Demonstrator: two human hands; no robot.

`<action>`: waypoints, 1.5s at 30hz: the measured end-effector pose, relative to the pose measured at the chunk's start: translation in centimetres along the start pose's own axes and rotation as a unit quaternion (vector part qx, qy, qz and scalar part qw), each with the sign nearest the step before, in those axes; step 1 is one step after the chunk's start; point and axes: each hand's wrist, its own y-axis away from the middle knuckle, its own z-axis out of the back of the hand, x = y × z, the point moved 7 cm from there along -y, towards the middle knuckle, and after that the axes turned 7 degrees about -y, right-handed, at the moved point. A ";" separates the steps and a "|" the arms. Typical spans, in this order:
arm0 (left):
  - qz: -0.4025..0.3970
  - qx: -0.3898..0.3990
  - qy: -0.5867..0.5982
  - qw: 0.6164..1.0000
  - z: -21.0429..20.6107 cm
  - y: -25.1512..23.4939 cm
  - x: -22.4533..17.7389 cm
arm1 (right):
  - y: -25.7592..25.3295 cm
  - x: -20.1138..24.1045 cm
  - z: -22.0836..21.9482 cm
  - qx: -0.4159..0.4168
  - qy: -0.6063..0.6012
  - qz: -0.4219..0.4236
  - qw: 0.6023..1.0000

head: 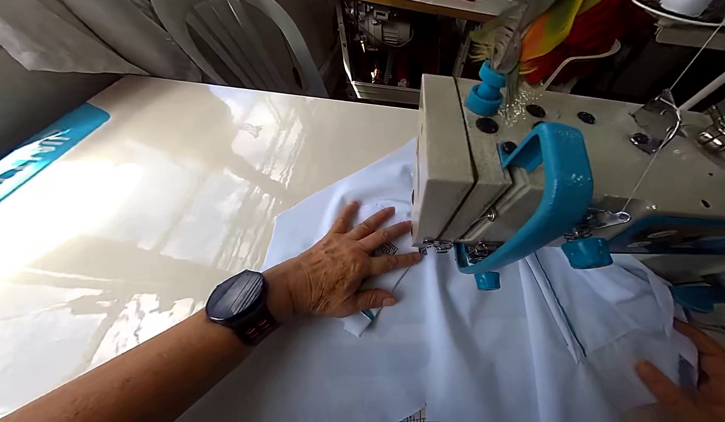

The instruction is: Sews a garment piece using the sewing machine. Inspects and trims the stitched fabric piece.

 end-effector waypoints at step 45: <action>0.067 0.005 0.002 0.998 0.9 5.8 -12.2 | -0.7 14.1 -19.1 0.207 0.101 0.543 0.808</action>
